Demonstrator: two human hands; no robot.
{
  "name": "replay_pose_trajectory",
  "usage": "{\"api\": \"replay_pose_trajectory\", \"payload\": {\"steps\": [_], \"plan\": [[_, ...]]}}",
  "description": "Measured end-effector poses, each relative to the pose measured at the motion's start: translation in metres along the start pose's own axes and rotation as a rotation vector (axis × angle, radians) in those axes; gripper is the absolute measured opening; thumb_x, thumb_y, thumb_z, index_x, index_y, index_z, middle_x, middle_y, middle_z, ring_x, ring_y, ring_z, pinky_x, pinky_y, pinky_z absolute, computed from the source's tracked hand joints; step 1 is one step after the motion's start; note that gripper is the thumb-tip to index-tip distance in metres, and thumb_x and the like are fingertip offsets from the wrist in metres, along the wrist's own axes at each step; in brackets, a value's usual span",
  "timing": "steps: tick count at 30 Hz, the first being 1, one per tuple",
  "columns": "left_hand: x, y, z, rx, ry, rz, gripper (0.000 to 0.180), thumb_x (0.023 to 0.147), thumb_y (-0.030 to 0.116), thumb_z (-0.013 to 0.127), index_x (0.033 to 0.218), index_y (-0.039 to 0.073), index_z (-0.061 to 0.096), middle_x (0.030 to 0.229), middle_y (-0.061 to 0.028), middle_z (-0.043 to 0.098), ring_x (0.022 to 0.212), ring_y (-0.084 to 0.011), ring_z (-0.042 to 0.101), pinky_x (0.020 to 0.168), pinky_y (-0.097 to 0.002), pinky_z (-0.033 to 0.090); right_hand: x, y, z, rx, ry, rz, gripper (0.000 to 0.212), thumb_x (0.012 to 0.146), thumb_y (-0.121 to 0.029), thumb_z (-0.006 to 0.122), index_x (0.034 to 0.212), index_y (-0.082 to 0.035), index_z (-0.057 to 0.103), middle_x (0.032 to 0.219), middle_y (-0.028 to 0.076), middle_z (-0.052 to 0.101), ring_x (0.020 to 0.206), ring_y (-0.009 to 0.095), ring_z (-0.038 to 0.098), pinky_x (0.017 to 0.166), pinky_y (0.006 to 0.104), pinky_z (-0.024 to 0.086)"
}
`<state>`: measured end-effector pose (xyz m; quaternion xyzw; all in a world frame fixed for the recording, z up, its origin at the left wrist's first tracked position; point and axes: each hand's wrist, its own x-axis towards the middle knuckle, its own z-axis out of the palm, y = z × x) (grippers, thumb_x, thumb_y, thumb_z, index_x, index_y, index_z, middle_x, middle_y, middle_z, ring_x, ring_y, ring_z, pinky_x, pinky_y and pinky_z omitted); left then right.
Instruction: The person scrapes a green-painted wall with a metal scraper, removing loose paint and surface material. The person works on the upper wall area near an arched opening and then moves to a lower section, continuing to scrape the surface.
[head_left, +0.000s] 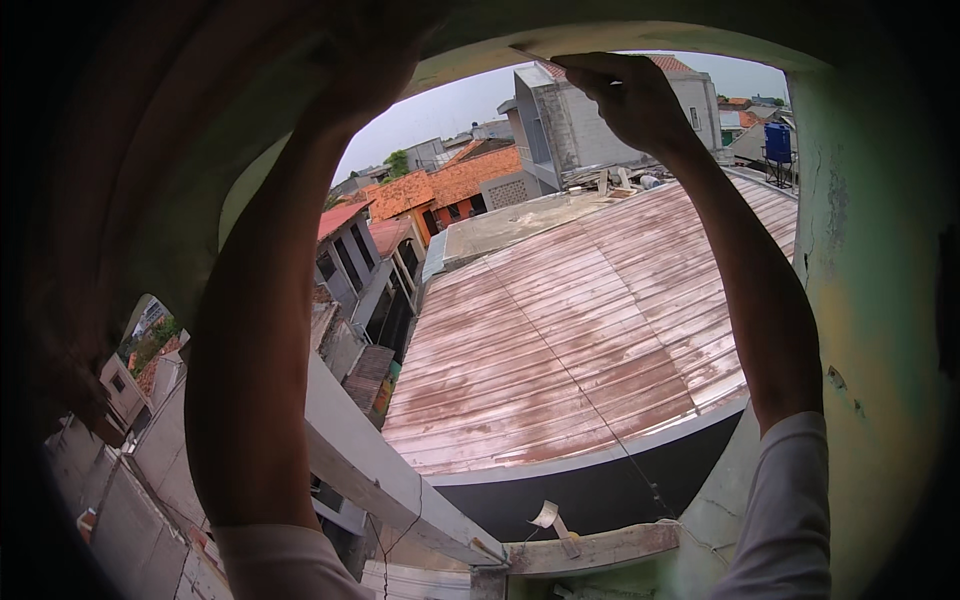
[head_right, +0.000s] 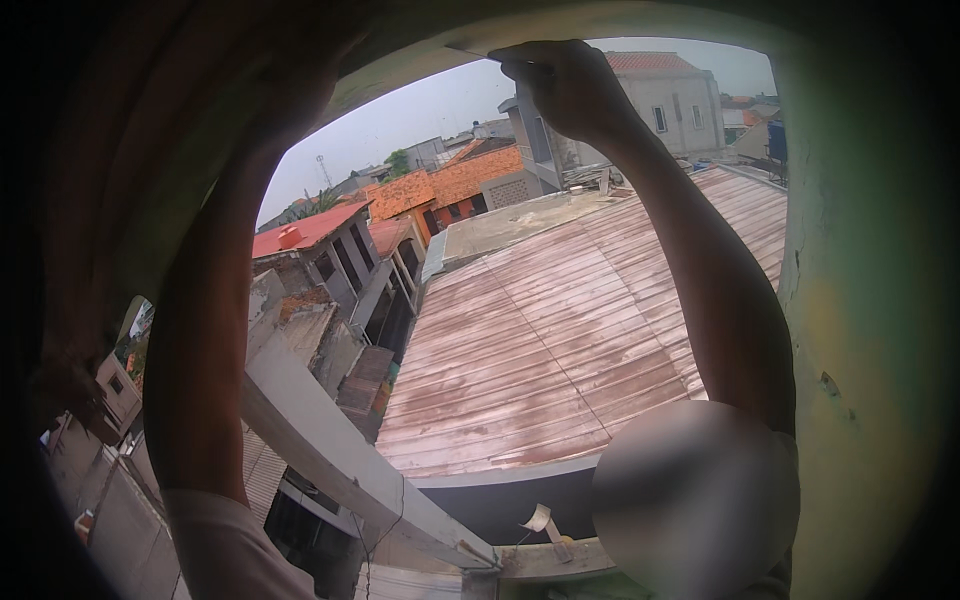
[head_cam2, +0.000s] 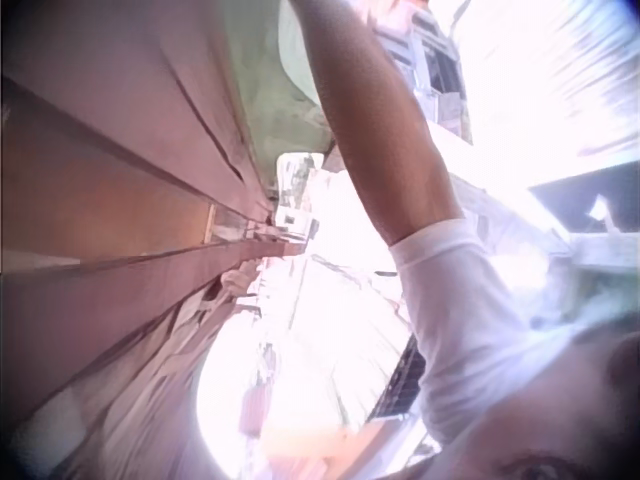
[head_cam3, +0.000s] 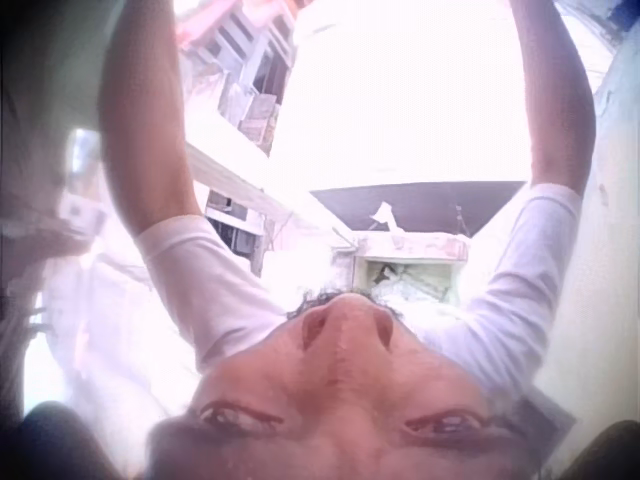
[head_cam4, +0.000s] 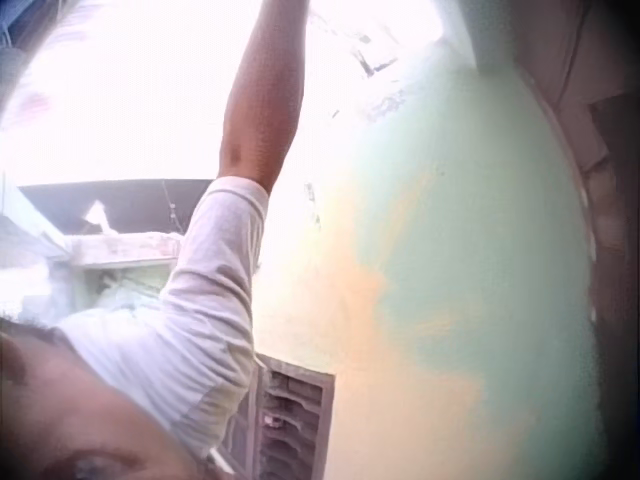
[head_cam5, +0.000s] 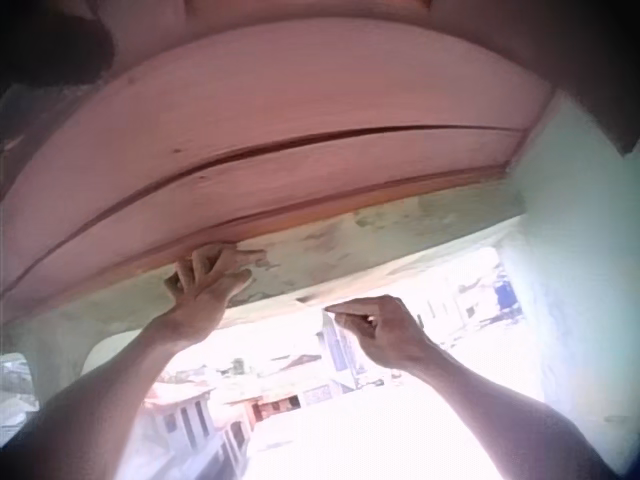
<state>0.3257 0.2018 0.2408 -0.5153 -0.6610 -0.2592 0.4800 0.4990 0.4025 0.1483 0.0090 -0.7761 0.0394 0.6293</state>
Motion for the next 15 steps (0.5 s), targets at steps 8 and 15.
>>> {"api": "replay_pose_trajectory", "payload": {"steps": [8,15], "plan": [[0.011,-0.005,0.008,-0.116,-0.027,0.035,0.052,0.102,0.047,0.044,0.152,0.032,0.048,0.146,-0.0124,0.033,0.140,-0.0333,0.022,0.117,-0.0573,0.008,0.017,-0.007,0.035,-0.067,0.009,-0.066,0.023,0.100,-0.017,0.064,0.119,-0.012,0.075,0.111,0.017,0.076,0.104,0.032,0.073,0.093,0.0443,0.058],[0.014,-0.015,0.007,-0.156,-0.007,0.088,0.052,0.103,0.046,0.045,0.152,0.030,0.047,0.150,-0.0136,0.030,0.143,-0.0347,0.019,0.118,-0.0570,0.007,0.022,-0.033,0.070,-0.024,0.048,-0.013,0.020,0.094,-0.013,0.070,0.112,-0.010,0.078,0.111,0.019,0.075,0.105,0.035,0.072,0.098,0.0477,0.056]]}}
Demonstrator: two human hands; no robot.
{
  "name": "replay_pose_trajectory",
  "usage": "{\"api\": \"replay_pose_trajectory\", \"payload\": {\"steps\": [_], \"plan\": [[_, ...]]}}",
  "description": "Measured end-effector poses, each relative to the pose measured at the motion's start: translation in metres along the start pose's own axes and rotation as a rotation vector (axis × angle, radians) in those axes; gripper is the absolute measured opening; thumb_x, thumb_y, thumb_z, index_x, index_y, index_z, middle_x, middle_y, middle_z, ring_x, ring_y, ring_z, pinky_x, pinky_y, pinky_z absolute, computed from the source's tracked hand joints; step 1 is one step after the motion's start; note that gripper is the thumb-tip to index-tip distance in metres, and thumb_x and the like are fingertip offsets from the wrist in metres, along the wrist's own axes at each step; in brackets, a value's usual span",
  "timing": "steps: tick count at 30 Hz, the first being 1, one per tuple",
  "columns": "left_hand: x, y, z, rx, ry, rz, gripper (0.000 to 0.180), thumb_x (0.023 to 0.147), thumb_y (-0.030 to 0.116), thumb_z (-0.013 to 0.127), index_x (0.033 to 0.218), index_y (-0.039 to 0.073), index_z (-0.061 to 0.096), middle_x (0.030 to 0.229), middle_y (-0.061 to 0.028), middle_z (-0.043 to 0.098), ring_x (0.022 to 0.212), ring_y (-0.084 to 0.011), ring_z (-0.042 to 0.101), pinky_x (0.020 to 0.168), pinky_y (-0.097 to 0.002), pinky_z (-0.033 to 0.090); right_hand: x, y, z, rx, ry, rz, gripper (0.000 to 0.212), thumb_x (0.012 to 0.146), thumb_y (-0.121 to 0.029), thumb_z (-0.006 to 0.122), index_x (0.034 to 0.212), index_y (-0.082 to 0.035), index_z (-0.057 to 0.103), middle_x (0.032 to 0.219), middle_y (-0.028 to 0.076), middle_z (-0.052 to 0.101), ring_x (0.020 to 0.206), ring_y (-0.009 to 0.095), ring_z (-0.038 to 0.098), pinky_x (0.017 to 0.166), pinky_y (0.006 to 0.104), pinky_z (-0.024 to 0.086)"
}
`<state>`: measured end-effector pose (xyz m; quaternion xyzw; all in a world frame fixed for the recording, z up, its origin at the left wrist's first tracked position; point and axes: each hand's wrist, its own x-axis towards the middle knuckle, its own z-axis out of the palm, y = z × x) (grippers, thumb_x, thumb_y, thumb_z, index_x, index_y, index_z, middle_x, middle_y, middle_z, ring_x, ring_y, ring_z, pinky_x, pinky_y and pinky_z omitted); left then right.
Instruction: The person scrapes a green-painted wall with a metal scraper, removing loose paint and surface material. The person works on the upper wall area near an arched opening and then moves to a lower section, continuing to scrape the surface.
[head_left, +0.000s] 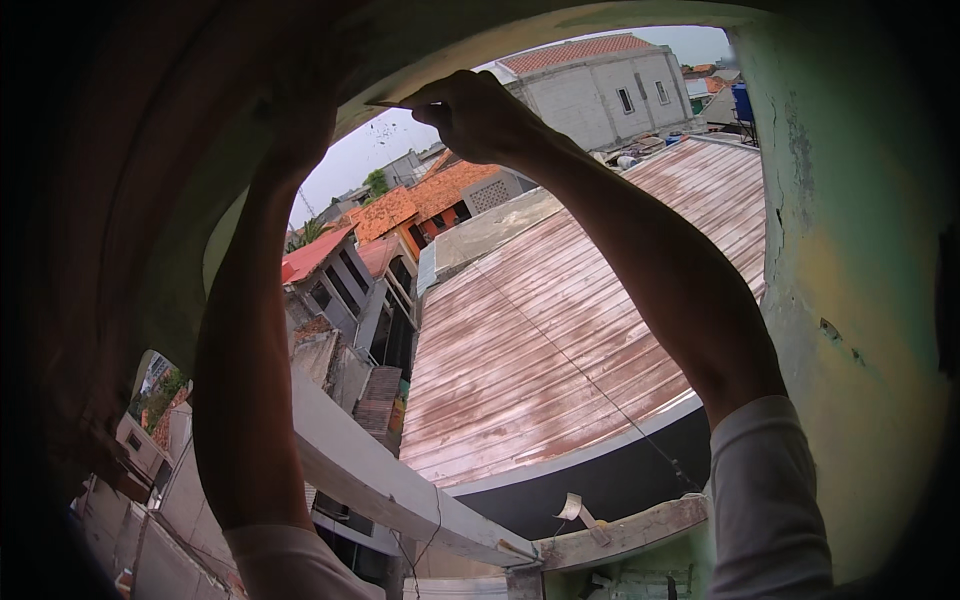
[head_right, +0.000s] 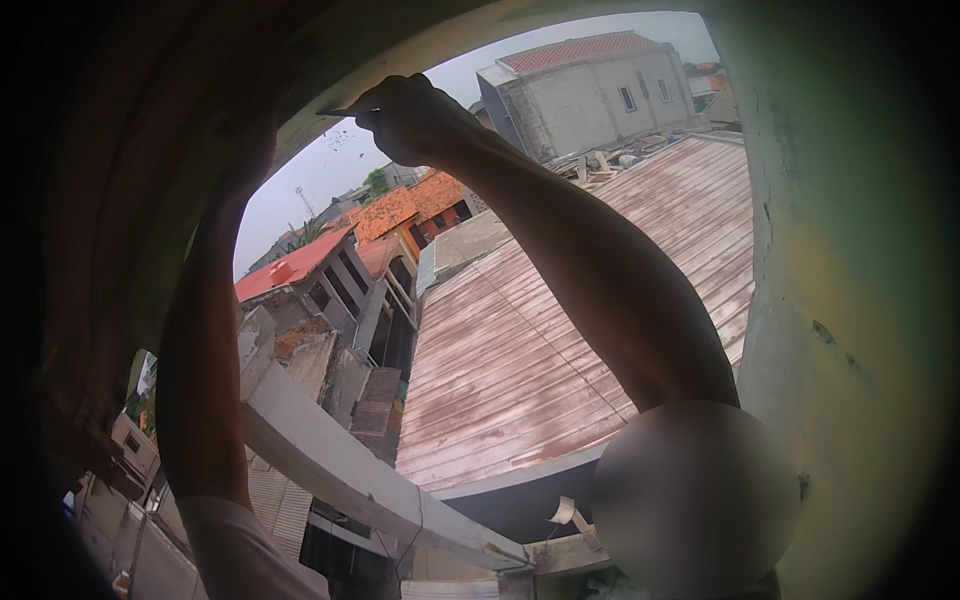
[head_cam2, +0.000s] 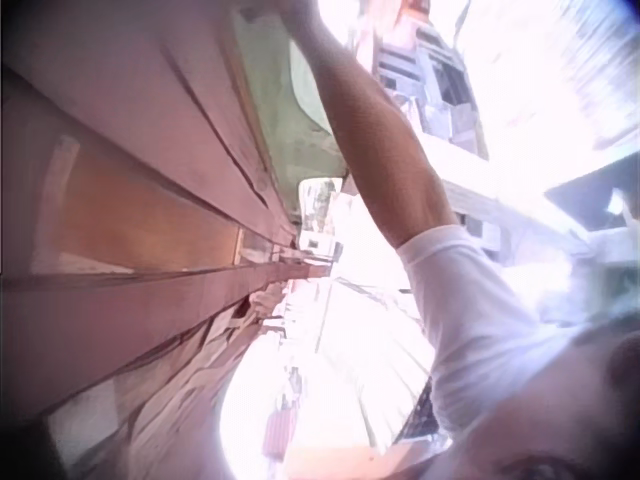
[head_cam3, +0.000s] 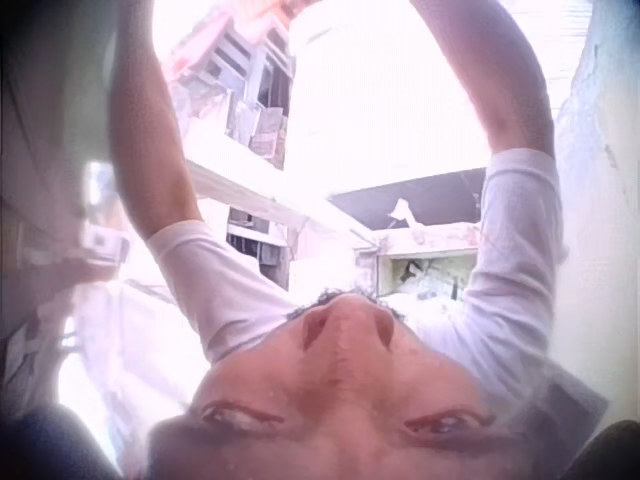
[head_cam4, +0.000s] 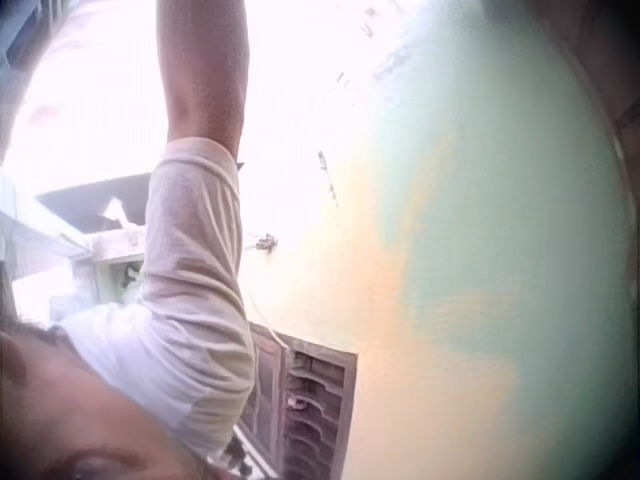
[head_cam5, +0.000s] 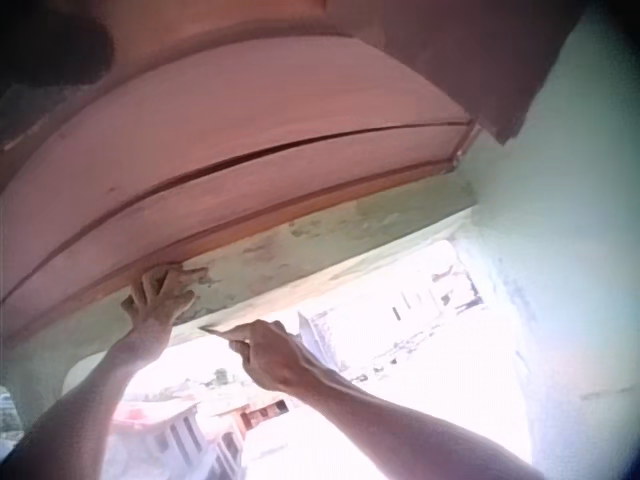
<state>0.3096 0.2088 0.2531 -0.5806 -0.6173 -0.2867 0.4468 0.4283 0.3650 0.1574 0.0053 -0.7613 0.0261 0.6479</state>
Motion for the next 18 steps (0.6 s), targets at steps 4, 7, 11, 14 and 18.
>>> {"api": "replay_pose_trajectory", "payload": {"steps": [4,7,11,14,18], "plan": [[-0.003,-0.001,0.002,0.025,0.006,0.006,0.052,0.104,0.046,0.045,0.152,0.028,0.047,0.152,-0.0144,0.028,0.144,-0.0355,0.016,0.119,-0.0568,0.006,-0.004,0.032,-0.063,-0.036,-0.009,-0.202,0.021,0.097,-0.016,0.068,0.115,-0.009,0.076,0.104,0.016,0.077,0.094,0.029,0.075,0.088,0.0421,0.060],[0.000,0.011,0.007,0.026,0.028,0.021,0.052,0.104,0.046,0.045,0.152,0.027,0.047,0.154,-0.0149,0.027,0.145,-0.0360,0.015,0.119,-0.0567,0.005,-0.015,0.038,-0.096,0.026,-0.014,-0.007,0.023,0.100,-0.020,0.066,0.118,-0.009,0.075,0.101,0.014,0.077,0.089,0.027,0.076,0.082,0.0389,0.060],[0.003,-0.005,0.005,-0.019,0.000,0.044,0.052,0.104,0.046,0.045,0.153,0.026,0.047,0.156,-0.0156,0.025,0.147,-0.0368,0.013,0.120,-0.0565,0.004,-0.022,0.027,-0.019,-0.141,0.184,-0.133,0.024,0.101,-0.022,0.064,0.119,-0.011,0.075,0.100,0.018,0.076,0.089,0.026,0.076,0.081,0.0394,0.060],[-0.005,-0.008,0.000,0.041,0.028,0.030,0.053,0.105,0.046,0.045,0.153,0.024,0.047,0.158,-0.0162,0.024,0.148,-0.0374,0.011,0.120,-0.0564,0.003,-0.018,0.040,-0.077,-0.013,-0.012,-0.049,0.027,0.103,-0.025,0.060,0.120,-0.010,0.074,0.099,0.019,0.076,0.091,0.026,0.076,0.081,0.0395,0.061],[0.001,-0.005,0.002,0.023,0.036,0.052,0.053,0.105,0.046,0.046,0.153,0.023,0.046,0.160,-0.0169,0.022,0.149,-0.0382,0.009,0.121,-0.0562,0.002,-0.034,0.038,-0.095,-0.056,0.085,-0.044,0.028,0.104,-0.028,0.060,0.119,-0.008,0.073,0.103,0.015,0.076,0.084,0.026,0.075,0.079,0.0398,0.061]]}}
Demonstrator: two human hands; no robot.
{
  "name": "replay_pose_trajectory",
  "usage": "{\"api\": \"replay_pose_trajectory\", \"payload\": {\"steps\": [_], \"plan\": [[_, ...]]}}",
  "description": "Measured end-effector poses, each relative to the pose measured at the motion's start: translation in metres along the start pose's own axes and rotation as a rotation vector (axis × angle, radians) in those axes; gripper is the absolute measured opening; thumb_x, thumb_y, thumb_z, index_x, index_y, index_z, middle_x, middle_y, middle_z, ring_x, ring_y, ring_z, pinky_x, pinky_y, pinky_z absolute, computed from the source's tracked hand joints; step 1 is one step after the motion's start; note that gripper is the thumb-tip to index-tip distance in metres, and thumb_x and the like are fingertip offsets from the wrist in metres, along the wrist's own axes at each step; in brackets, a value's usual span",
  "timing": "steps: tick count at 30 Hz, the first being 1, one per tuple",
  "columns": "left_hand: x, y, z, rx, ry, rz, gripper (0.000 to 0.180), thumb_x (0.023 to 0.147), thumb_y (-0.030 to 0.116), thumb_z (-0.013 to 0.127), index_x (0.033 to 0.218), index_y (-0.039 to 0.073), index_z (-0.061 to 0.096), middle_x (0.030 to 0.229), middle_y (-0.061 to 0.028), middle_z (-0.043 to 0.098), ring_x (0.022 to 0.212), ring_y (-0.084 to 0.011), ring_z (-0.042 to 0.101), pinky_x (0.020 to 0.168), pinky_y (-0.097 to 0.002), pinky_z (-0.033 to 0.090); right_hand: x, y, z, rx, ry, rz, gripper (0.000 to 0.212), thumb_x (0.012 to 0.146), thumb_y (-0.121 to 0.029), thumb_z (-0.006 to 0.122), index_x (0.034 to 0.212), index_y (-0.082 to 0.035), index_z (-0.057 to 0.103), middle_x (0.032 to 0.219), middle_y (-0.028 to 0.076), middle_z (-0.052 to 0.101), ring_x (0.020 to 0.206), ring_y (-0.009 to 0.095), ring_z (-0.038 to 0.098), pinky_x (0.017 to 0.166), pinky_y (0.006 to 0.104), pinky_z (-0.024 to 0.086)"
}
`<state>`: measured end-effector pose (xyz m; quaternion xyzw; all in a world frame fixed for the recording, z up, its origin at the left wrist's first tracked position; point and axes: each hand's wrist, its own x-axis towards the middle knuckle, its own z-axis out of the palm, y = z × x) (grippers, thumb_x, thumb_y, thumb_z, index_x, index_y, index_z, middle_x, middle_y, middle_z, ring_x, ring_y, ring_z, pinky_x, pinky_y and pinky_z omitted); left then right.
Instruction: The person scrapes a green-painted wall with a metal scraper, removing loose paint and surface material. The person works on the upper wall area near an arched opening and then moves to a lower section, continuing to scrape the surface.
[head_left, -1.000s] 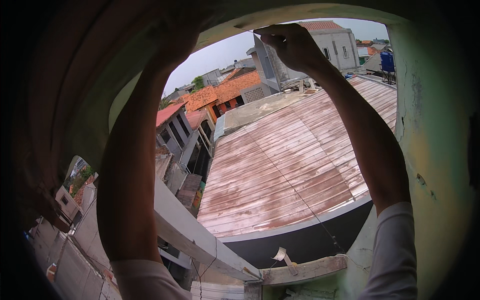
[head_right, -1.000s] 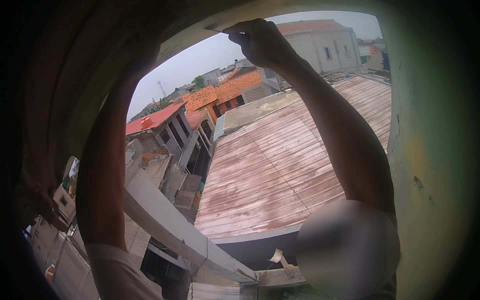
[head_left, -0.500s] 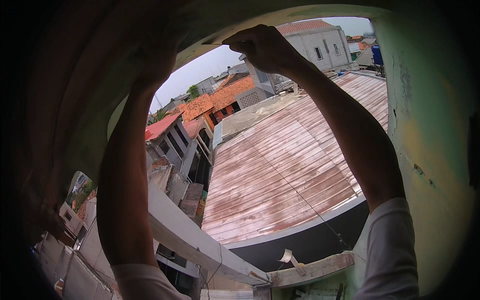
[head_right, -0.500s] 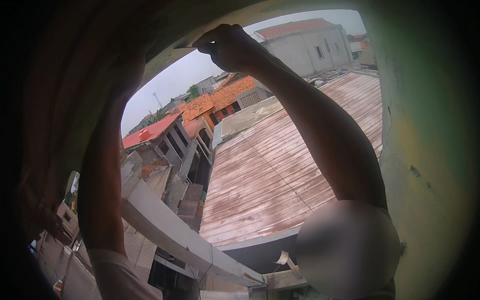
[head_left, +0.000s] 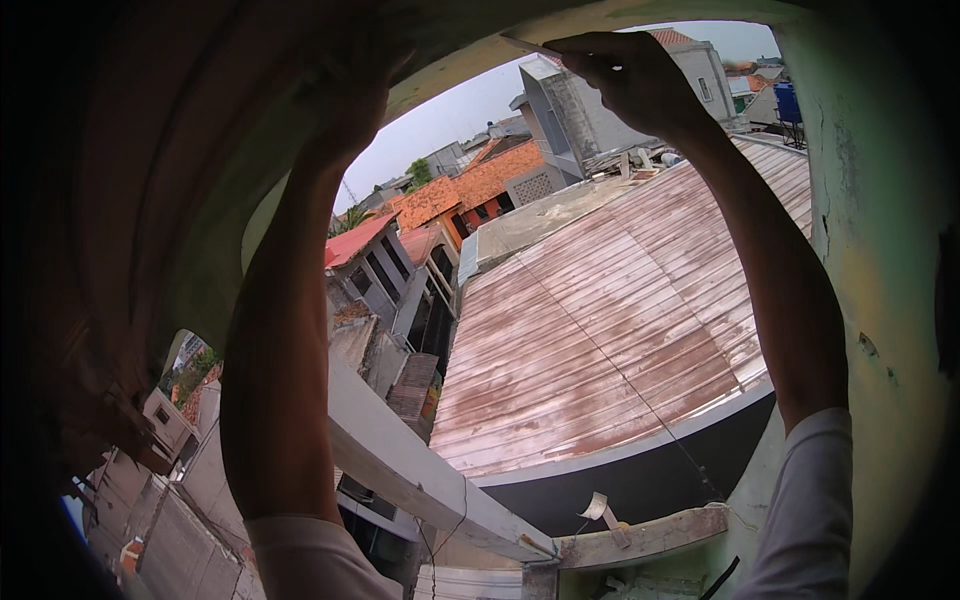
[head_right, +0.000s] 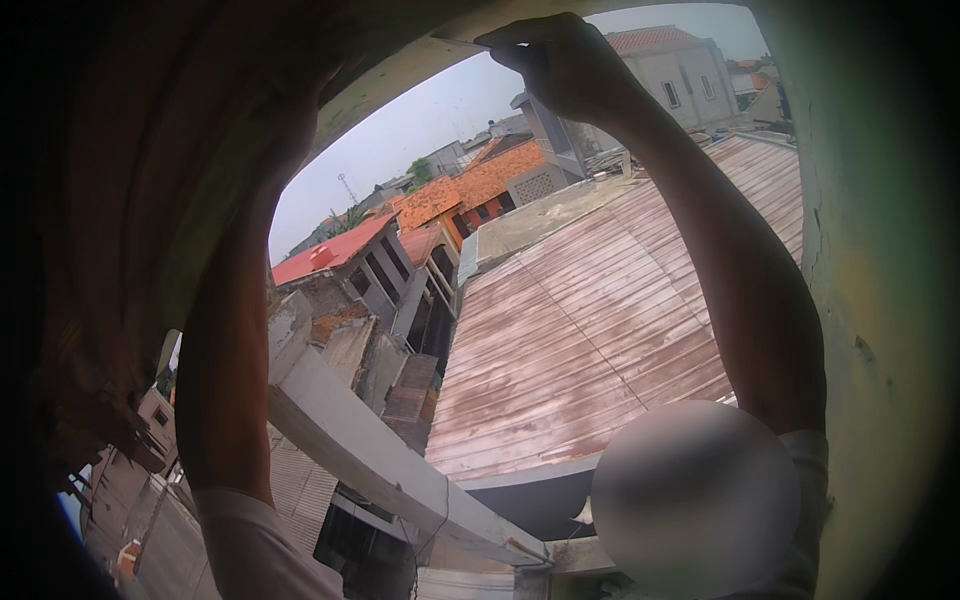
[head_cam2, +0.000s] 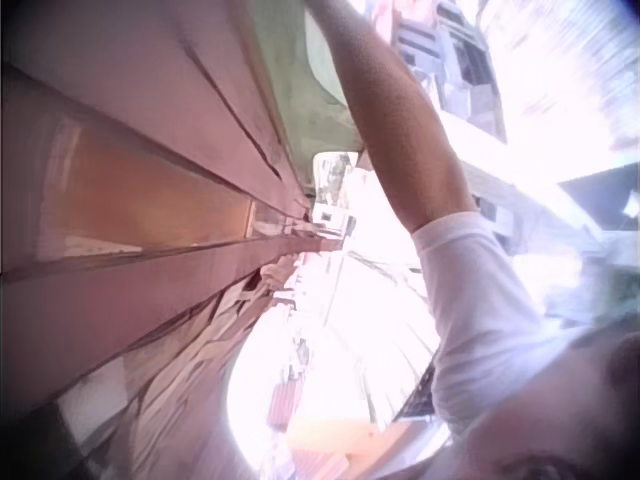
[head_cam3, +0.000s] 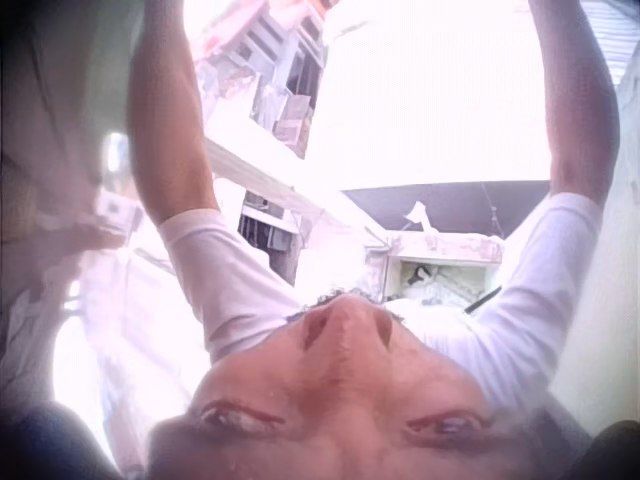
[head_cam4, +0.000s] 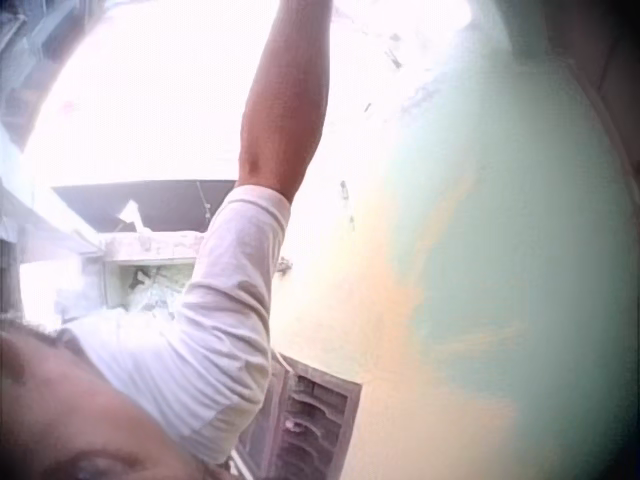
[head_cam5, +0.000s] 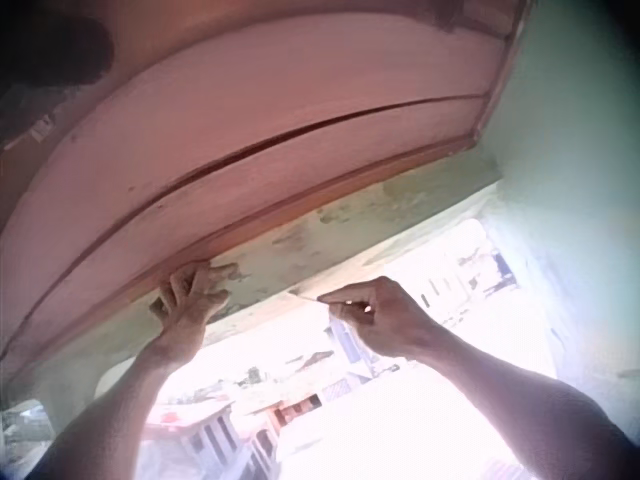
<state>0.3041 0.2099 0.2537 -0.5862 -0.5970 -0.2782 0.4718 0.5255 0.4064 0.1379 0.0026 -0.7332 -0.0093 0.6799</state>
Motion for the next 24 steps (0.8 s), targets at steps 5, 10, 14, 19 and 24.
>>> {"api": "replay_pose_trajectory", "payload": {"steps": [5,10,14,19,24], "plan": [[0.001,-0.025,0.003,-0.063,-0.014,0.017,0.053,0.106,0.046,0.046,0.153,0.021,0.046,0.162,-0.0178,0.020,0.151,-0.0392,0.007,0.122,-0.0560,0.001,0.006,-0.003,0.003,-0.009,-0.074,-0.036,0.028,0.104,-0.030,0.063,0.121,-0.011,0.074,0.109,0.012,0.077,0.096,0.023,0.075,0.086,0.0390,0.059],[0.005,-0.035,0.011,-0.077,-0.010,0.038,0.054,0.107,0.045,0.046,0.154,0.019,0.046,0.165,-0.0187,0.018,0.153,-0.0402,0.004,0.123,-0.0558,0.000,0.028,-0.015,0.011,-0.136,-0.192,-0.050,0.028,0.103,-0.028,0.064,0.123,-0.010,0.074,0.110,0.013,0.077,0.096,0.026,0.075,0.090,0.0417,0.058],[-0.001,-0.041,0.008,-0.068,-0.001,0.047,0.054,0.107,0.045,0.046,0.154,0.017,0.046,0.167,-0.0194,0.016,0.154,-0.0410,0.002,0.124,-0.0556,-0.001,0.030,-0.018,0.019,-0.099,-0.142,-0.096,0.028,0.104,-0.027,0.062,0.121,-0.010,0.075,0.108,0.013,0.077,0.093,0.026,0.075,0.090,0.0418,0.058],[0.004,-0.041,0.019,-0.061,-0.049,0.140,0.055,0.108,0.045,0.047,0.154,0.016,0.045,0.170,-0.0203,0.014,0.156,-0.0420,-0.001,0.125,-0.0554,-0.003,0.019,0.000,0.000,0.044,-0.092,-0.014,0.023,0.102,-0.024,0.064,0.118,-0.014,0.076,0.103,0.012,0.078,0.085,0.023,0.075,0.088,0.0393,0.060],[0.007,-0.061,0.016,-0.187,-0.084,0.114,0.060,0.106,0.048,0.050,0.155,0.014,0.045,0.170,-0.0232,0.011,0.156,-0.0422,0.001,0.124,-0.0560,-0.001,0.014,-0.016,0.004,0.124,-0.181,0.047,0.023,0.101,-0.025,0.067,0.119,-0.014,0.076,0.110,0.012,0.077,0.097,0.027,0.074,0.093,0.0406,0.057]]}}
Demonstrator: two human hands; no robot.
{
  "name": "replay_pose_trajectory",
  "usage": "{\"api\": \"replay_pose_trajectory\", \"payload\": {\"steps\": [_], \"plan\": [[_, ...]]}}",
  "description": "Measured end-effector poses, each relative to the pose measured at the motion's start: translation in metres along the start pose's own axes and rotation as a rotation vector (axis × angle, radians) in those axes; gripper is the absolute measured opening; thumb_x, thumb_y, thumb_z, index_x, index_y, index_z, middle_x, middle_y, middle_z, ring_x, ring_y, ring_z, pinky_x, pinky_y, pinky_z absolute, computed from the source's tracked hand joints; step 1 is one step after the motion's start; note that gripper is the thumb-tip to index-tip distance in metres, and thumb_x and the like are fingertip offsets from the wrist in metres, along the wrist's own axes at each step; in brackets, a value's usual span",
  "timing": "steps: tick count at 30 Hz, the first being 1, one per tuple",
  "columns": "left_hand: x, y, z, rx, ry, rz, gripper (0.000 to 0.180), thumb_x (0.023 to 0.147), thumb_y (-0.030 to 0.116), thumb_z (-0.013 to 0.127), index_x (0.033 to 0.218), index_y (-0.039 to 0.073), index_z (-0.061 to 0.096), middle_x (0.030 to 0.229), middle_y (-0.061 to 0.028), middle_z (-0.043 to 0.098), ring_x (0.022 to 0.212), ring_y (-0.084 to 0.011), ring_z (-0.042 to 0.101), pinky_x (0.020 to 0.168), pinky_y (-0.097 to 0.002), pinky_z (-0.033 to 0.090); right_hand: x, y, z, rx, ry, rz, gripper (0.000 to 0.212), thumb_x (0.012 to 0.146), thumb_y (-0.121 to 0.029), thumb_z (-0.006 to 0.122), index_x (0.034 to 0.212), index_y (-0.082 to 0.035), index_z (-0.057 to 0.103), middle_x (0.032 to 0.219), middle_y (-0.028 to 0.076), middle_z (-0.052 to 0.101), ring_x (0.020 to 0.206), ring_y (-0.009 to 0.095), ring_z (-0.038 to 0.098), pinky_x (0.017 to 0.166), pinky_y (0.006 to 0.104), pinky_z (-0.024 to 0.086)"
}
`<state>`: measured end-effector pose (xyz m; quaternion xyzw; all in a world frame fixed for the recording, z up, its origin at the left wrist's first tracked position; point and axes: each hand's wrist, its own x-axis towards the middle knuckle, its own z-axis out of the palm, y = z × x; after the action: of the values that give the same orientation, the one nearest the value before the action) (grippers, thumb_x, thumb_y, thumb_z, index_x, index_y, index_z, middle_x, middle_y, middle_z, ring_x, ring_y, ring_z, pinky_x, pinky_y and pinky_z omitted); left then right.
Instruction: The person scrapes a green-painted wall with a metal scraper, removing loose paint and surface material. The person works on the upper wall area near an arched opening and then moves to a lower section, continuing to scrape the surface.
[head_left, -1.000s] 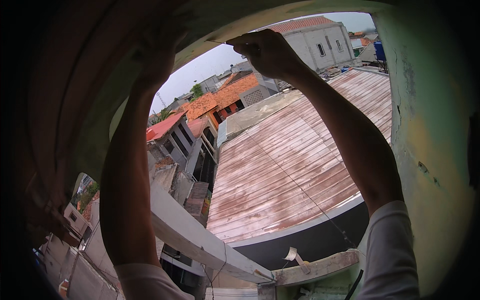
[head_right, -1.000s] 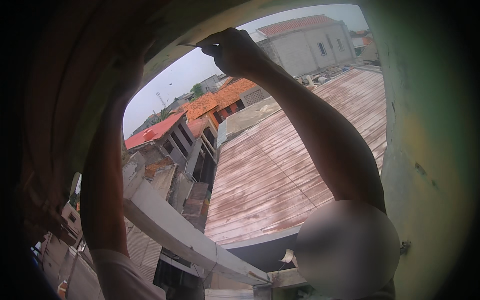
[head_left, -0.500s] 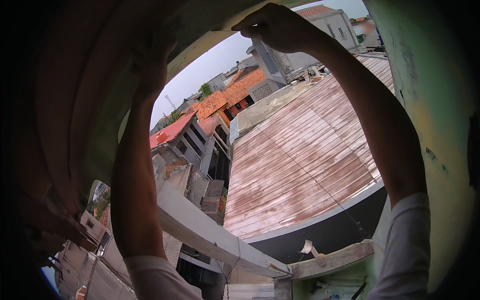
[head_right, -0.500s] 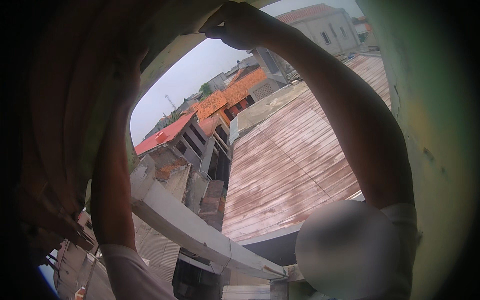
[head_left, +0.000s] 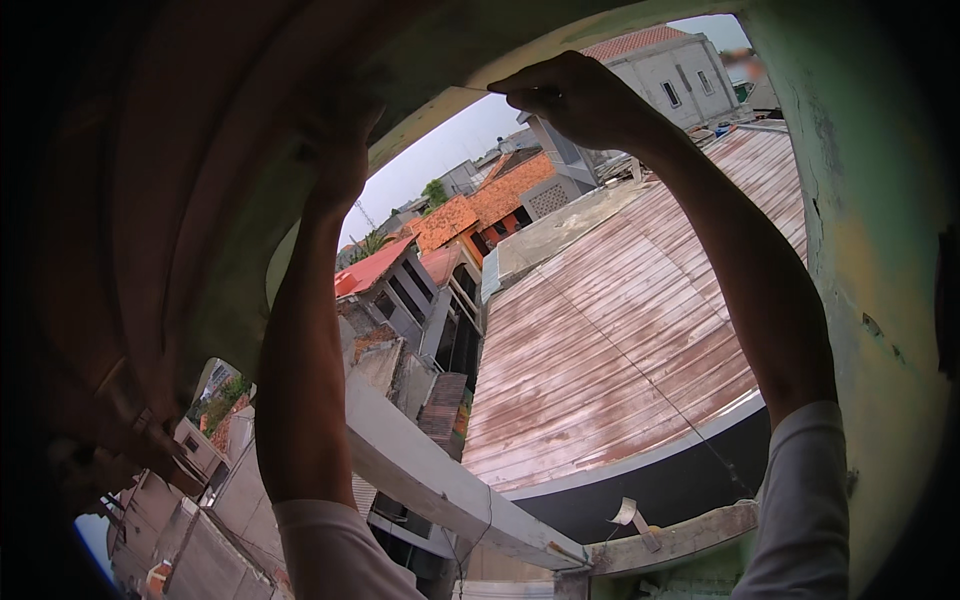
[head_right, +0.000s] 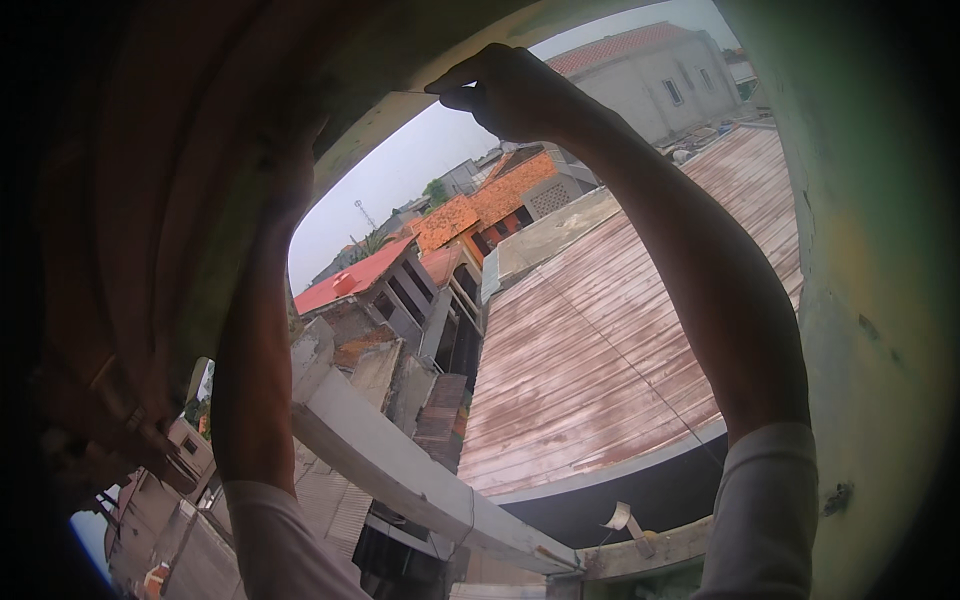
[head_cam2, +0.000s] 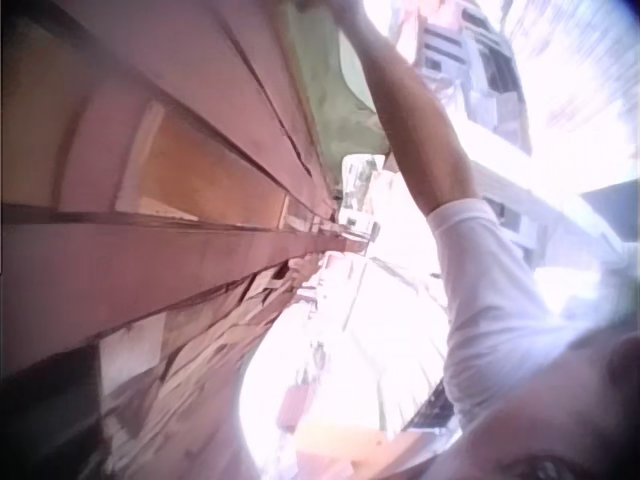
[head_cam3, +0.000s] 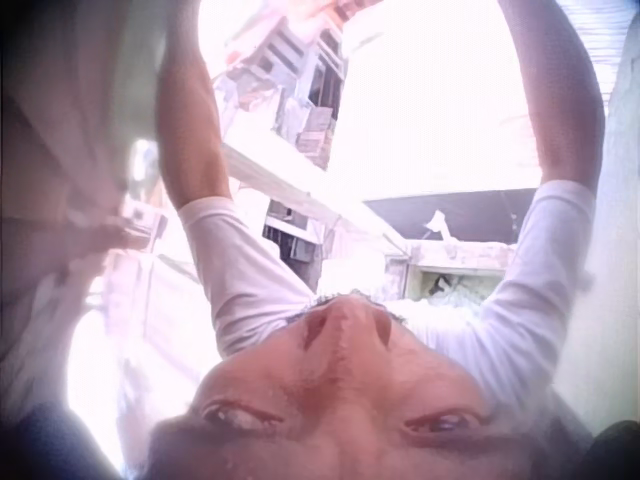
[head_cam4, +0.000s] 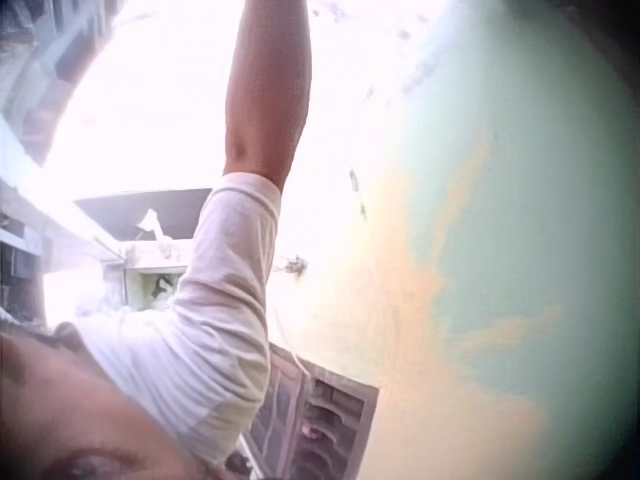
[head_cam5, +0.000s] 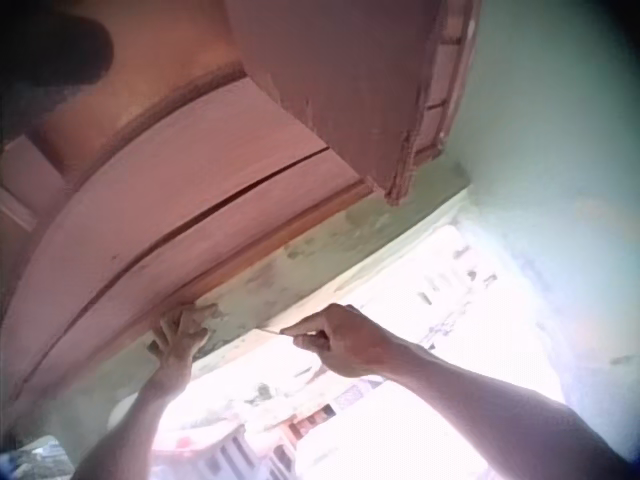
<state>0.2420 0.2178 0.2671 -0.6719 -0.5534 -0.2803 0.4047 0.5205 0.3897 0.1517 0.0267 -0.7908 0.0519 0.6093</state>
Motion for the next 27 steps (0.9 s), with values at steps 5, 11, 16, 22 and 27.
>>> {"api": "replay_pose_trajectory", "payload": {"steps": [5,11,16,22,27], "plan": [[0.000,0.019,0.008,-0.034,0.099,-0.024,0.061,0.106,0.047,0.048,0.156,0.013,0.042,0.168,-0.0257,0.015,0.156,-0.0434,0.003,0.124,-0.0577,0.003,0.009,0.006,-0.002,-0.036,-0.019,0.024,0.025,0.101,-0.026,0.067,0.121,-0.015,0.076,0.114,0.013,0.077,0.106,0.027,0.072,0.098,0.0402,0.055],[-0.011,-0.053,0.021,0.963,0.230,0.028,0.057,0.107,0.041,0.048,0.156,0.013,0.042,0.165,-0.0234,0.023,0.153,-0.0435,0.017,0.123,-0.0587,0.011,0.011,-0.009,-0.025,-0.093,-0.242,0.008,0.027,0.101,-0.024,0.066,0.124,-0.012,0.075,0.111,0.013,0.076,0.099,0.027,0.072,0.094,0.0401,0.055],[-0.008,0.027,0.009,-0.060,0.135,-0.042,0.047,0.108,0.032,0.048,0.153,0.017,0.048,0.163,-0.0222,0.028,0.151,-0.0437,0.021,0.123,-0.0579,0.016,0.023,0.006,0.006,-0.043,-0.139,-0.003,0.025,0.101,-0.024,0.067,0.124,-0.017,0.075,0.113,0.015,0.075,0.103,0.029,0.071,0.096,0.0418,0.054],[-0.008,0.026,0.001,0.018,0.063,0.044,0.043,0.108,0.021,0.049,0.150,0.016,0.050,0.165,-0.0180,0.029,0.151,-0.0416,0.023,0.125,-0.0582,0.010,0.024,0.007,-0.012,0.091,-0.119,-0.086,0.021,0.103,-0.019,0.062,0.117,-0.012,0.077,0.114,0.012,0.076,0.107,0.030,0.072,0.099,0.0415,0.055],[0.004,0.008,0.010,0.221,0.020,0.158,0.042,0.109,0.015,0.045,0.150,0.018,0.052,0.170,-0.0159,0.023,0.156,-0.0425,0.013,0.126,-0.0585,0.004,0.023,-0.009,0.044,-0.027,0.006,-0.050,0.021,0.101,-0.017,0.064,0.116,-0.014,0.077,0.117,0.013,0.075,0.106,0.030,0.072,0.098,0.0427,0.055]]}}
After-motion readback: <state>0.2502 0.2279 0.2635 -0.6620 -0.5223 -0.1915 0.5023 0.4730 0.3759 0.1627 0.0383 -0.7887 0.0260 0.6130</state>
